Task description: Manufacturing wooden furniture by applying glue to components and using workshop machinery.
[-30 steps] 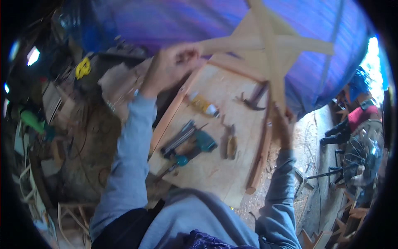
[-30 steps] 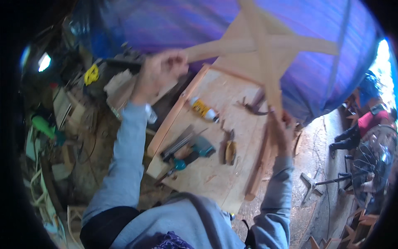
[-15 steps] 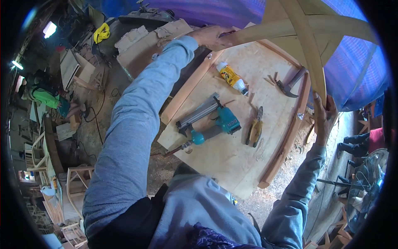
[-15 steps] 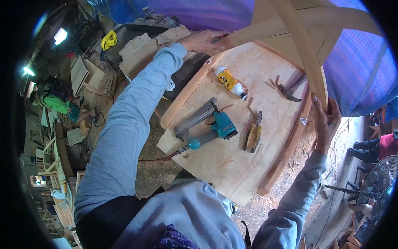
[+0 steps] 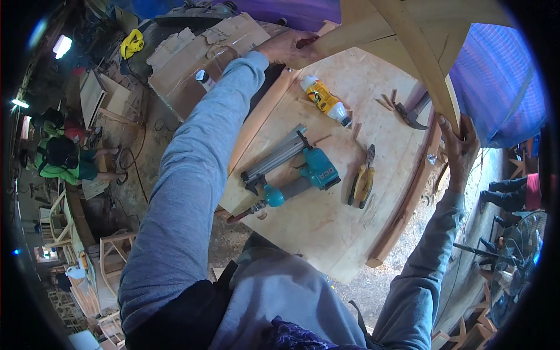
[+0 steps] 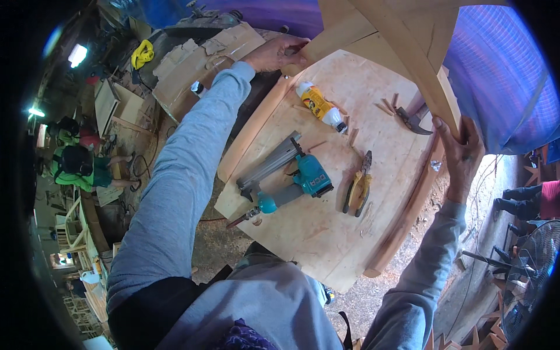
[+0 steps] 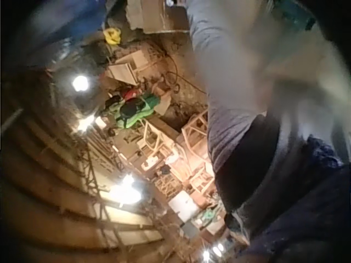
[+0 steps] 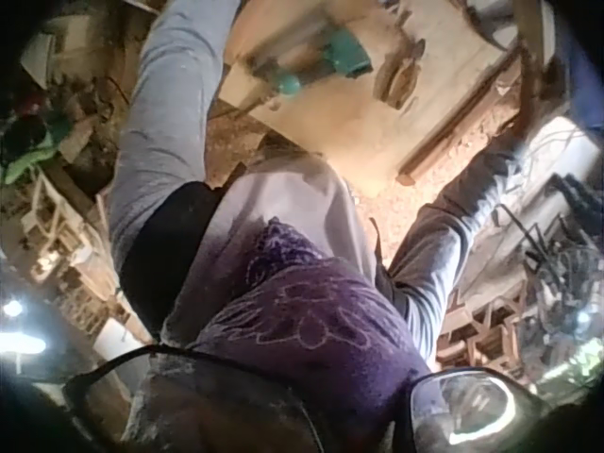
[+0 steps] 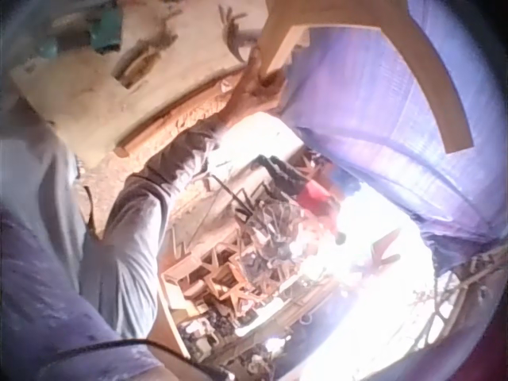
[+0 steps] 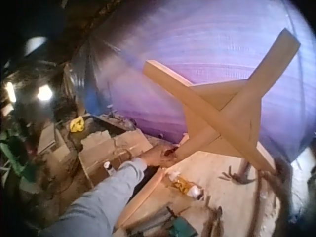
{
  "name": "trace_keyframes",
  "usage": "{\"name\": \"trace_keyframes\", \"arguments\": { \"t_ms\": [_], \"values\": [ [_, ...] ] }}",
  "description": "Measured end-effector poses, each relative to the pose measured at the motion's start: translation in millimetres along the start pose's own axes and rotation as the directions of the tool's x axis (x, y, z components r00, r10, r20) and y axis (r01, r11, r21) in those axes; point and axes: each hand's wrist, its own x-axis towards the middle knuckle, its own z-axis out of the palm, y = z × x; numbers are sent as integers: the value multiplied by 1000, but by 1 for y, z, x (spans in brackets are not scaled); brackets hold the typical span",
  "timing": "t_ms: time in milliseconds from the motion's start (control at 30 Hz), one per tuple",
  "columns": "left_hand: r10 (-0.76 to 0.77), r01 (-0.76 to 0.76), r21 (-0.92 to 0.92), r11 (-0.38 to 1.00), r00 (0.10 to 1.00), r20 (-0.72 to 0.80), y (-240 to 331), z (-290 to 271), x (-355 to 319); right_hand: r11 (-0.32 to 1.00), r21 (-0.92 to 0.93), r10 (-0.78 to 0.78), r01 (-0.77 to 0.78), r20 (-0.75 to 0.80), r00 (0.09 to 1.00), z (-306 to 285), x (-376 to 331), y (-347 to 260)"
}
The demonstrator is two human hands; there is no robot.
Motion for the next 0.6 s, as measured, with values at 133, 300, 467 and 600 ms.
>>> {"name": "trace_keyframes", "arguments": {
  "t_ms": [133,300,467,600],
  "values": [
    [55,-59,-46,997,994,-97,-13,1,-5,999,-37,33,-32,32,999,2,1,2],
    [64,-68,-51,996,994,-83,-16,1,2,998,-62,36,-32,58,998,9,4,15],
    [33,-35,-35,999,998,-56,-12,-1,-1,998,58,-24,23,19,1000,19,1,22],
    [97,-96,15,995,991,-89,-16,12,1,1000,-17,-19,19,37,999,7,-4,28]
  ]
}}
